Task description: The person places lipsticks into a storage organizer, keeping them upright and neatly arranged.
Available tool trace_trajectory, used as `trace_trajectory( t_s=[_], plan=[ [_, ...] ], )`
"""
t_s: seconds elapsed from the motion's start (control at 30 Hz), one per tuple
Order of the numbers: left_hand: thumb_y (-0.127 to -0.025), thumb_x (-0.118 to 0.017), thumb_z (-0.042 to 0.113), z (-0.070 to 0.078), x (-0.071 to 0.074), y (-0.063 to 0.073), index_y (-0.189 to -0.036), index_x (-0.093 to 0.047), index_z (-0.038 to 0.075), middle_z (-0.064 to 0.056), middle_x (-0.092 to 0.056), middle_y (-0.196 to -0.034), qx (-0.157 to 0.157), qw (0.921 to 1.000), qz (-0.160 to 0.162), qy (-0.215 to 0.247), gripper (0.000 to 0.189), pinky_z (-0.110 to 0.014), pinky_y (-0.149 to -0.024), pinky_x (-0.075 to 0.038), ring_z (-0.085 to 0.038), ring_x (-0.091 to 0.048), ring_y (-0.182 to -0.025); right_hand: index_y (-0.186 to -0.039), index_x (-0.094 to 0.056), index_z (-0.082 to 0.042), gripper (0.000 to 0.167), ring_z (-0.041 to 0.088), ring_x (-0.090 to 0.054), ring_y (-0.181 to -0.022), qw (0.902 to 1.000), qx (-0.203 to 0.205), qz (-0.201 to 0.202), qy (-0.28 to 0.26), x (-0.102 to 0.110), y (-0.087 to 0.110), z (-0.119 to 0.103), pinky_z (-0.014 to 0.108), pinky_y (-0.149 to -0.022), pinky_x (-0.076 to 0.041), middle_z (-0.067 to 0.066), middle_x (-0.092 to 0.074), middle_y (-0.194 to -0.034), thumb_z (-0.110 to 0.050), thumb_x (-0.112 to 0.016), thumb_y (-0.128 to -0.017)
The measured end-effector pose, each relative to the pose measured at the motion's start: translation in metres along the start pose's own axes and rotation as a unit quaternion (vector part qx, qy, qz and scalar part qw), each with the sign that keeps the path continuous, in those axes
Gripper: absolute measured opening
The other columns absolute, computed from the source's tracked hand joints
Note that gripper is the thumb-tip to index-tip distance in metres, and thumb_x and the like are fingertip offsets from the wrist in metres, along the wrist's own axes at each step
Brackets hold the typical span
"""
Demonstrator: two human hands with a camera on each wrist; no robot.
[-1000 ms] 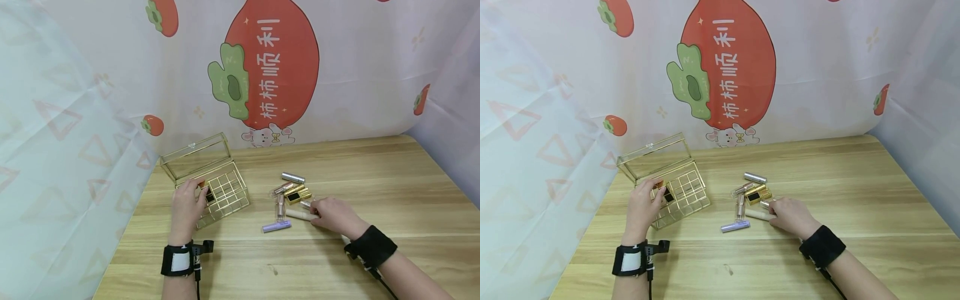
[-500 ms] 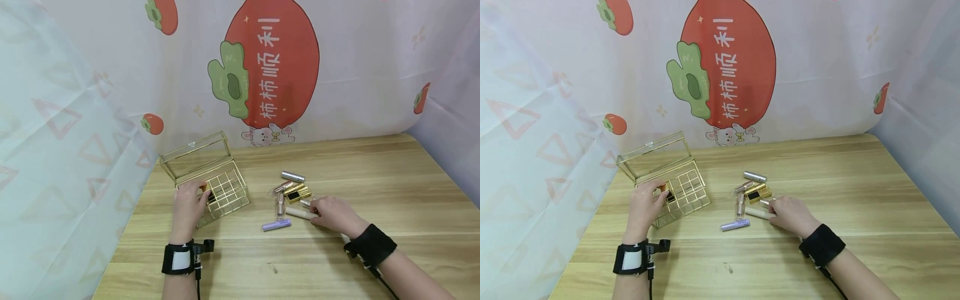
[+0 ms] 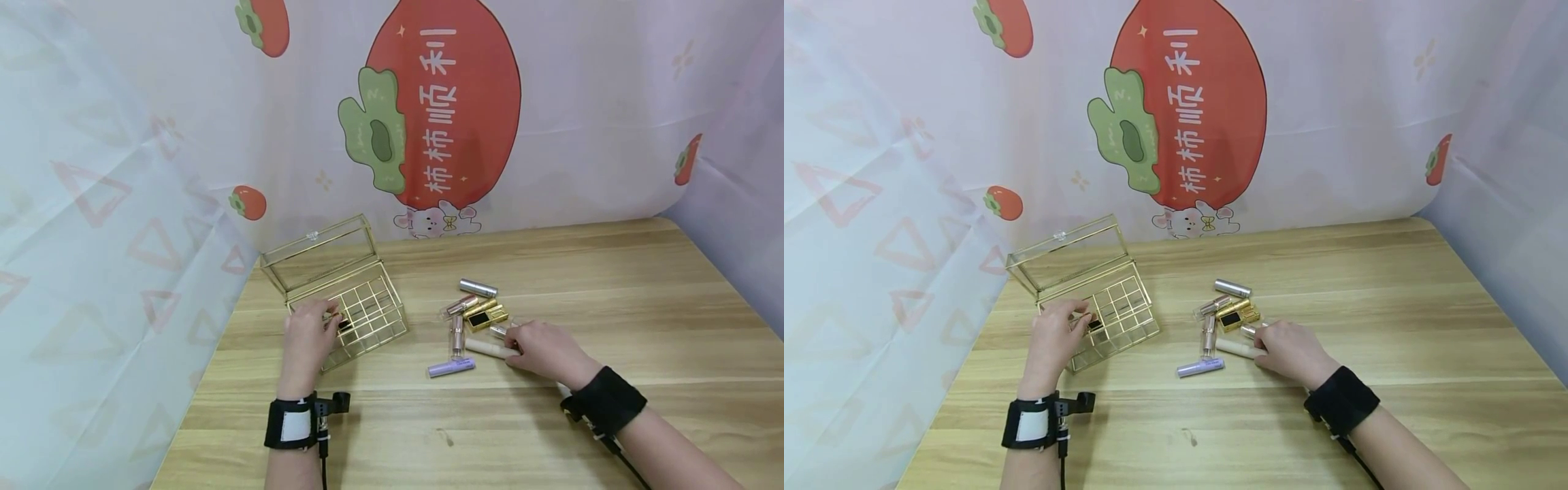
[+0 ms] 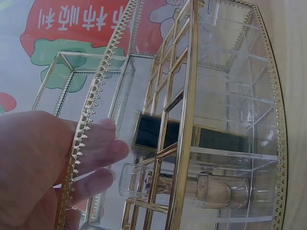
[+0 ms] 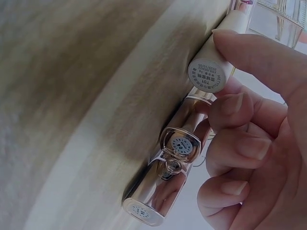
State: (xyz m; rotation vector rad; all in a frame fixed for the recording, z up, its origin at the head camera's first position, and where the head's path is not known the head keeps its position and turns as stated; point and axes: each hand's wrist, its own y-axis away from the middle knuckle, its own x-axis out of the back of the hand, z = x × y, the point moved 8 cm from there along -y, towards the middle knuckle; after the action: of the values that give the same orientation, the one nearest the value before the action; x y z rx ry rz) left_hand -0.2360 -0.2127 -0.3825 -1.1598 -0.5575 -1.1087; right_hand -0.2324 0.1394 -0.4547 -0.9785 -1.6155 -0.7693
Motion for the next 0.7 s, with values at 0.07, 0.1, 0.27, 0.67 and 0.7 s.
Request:
trace_trajectory(
  t_s=[0.07,0.1,0.27,0.67,0.7],
  plan=[
    [-0.084,-0.076,0.013,-0.0001,-0.0003,-0.0002,-0.104,-0.073,0.005,-0.011,-0.075,-0.101,0.0,1.0,-0.001,0.0,0.022,-0.041,-0.076,-0.04,-0.03,-0.067,-0.094,-0.077,-0.064,-0.019,0.018,0.006,-0.04,-0.054,1.0,0.003,0.002,0.001,0.0004,0.0004,-0.0005,0.021,-0.049,-0.029,-0.009,-0.05,-0.064,-0.027,-0.081,-0.078],
    [-0.085,-0.076,0.013,-0.0003,0.0,-0.0002,-0.105,-0.072,0.005,-0.011,-0.075,-0.1,0.001,1.0,-0.001,0.002,0.022,-0.041,-0.076,-0.04,-0.029,-0.068,-0.093,-0.077,-0.064,-0.019,0.018,0.006,-0.04,-0.054,1.0,0.005,0.003,0.001,0.0003,0.0006,-0.0008,0.021,-0.049,-0.029,-0.01,-0.05,-0.064,-0.027,-0.081,-0.078],
    [-0.087,-0.074,0.013,-0.0021,0.0009,0.0002,-0.108,-0.071,0.006,-0.009,-0.075,-0.099,0.013,0.9998,-0.01,0.014,0.023,-0.042,-0.081,-0.04,-0.028,-0.068,-0.092,-0.077,-0.064,-0.02,0.019,0.005,-0.04,-0.054,0.9998,0.013,0.011,0.007,0.0001,0.0016,-0.0017,0.021,-0.049,-0.03,-0.011,-0.05,-0.063,-0.028,-0.081,-0.077],
    [-0.088,-0.072,0.015,0.0052,0.0081,-0.0004,-0.107,-0.071,0.006,-0.013,-0.074,-0.106,-0.004,0.9997,0.015,0.021,0.021,-0.049,-0.089,-0.042,-0.033,-0.065,-0.103,-0.077,-0.065,-0.019,0.014,0.003,-0.035,-0.053,0.9992,0.029,0.026,0.001,0.0086,0.0022,-0.0045,0.019,-0.048,-0.025,-0.012,-0.045,-0.061,-0.023,-0.078,-0.079],
    [-0.088,-0.072,0.015,0.0059,0.0085,-0.0007,-0.108,-0.071,0.006,-0.013,-0.073,-0.109,-0.004,0.9997,0.015,0.021,0.022,-0.051,-0.091,-0.041,-0.035,-0.063,-0.107,-0.078,-0.066,-0.018,0.013,0.003,-0.035,-0.053,0.9992,0.031,0.027,-0.001,0.0096,0.0022,-0.0049,0.019,-0.048,-0.025,-0.012,-0.046,-0.061,-0.023,-0.078,-0.079]
  ],
)
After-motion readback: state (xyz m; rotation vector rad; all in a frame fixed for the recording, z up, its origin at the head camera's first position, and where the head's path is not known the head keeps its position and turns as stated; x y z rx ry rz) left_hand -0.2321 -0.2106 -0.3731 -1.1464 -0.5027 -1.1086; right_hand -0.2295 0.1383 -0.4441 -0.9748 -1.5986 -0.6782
